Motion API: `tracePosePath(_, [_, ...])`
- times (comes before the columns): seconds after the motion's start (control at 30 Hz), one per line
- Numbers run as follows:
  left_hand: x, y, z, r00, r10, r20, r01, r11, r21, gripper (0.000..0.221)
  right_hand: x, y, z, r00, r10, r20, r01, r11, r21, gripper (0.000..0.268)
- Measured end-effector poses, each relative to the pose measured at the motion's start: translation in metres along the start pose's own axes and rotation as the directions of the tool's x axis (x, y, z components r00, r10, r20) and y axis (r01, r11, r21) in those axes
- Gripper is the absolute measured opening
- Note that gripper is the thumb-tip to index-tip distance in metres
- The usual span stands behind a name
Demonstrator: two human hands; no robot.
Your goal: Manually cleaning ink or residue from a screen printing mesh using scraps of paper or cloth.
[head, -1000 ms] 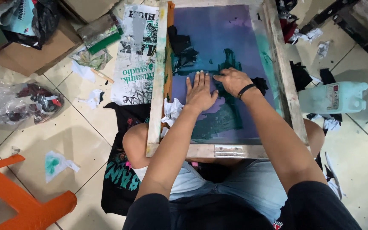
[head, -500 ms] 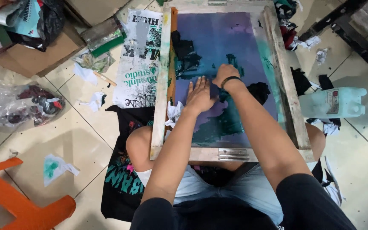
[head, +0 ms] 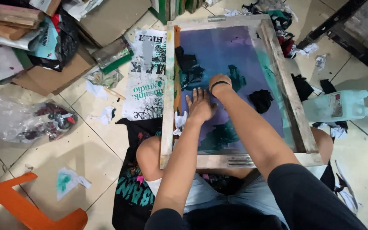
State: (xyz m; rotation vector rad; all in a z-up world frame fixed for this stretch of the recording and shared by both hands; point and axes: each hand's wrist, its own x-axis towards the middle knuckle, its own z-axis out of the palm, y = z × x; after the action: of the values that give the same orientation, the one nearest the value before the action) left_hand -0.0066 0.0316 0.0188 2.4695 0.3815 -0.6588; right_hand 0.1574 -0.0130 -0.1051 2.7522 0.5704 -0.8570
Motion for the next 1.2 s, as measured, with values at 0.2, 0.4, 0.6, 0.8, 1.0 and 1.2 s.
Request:
tracePosePath(0.2, [0.001, 0.0, -0.003, 0.999, -0.007, 0.046, 0.008, 1.0, -0.027, 0.085, -0.034, 0.014, -0.014, 0.998, -0.045, 0.038, 0.048, 0.997, -0.062, 0.028])
tracePosePath(0.4, [-0.001, 0.001, -0.005, 0.998, 0.001, 0.061, 0.0, 1.0, -0.017, 0.083, -0.086, 0.001, -0.05, 0.99, 0.143, -0.011, -0.142, 0.97, -0.199, 0.029])
tracePosePath(0.6, [0.0, 0.002, -0.005, 0.999, 0.004, 0.053, -0.002, 0.999, -0.039, 0.082, -0.042, 0.076, -0.028, 0.98, -0.197, 0.026, 0.188, 0.963, 0.194, 0.056])
tracePosePath(0.8, [-0.009, 0.018, -0.009, 0.997, 0.067, 0.027, -0.067, 0.998, 0.006, 0.074, -0.079, 0.109, -0.043, 0.94, -0.342, -0.015, 0.291, 0.775, 0.562, 0.034])
tracePosePath(1.0, [0.019, 0.025, 0.023, 0.993, 0.115, -0.012, -0.113, 0.989, 0.1, 0.079, -0.14, 0.142, -0.045, 0.897, -0.384, -0.219, 0.431, 0.87, 0.239, 0.032])
tracePosePath(1.2, [0.022, 0.034, 0.025, 0.984, 0.179, 0.018, -0.178, 0.954, 0.24, 0.076, -0.178, 0.185, -0.012, 0.941, -0.264, -0.21, 0.27, 0.963, 0.003, 0.05])
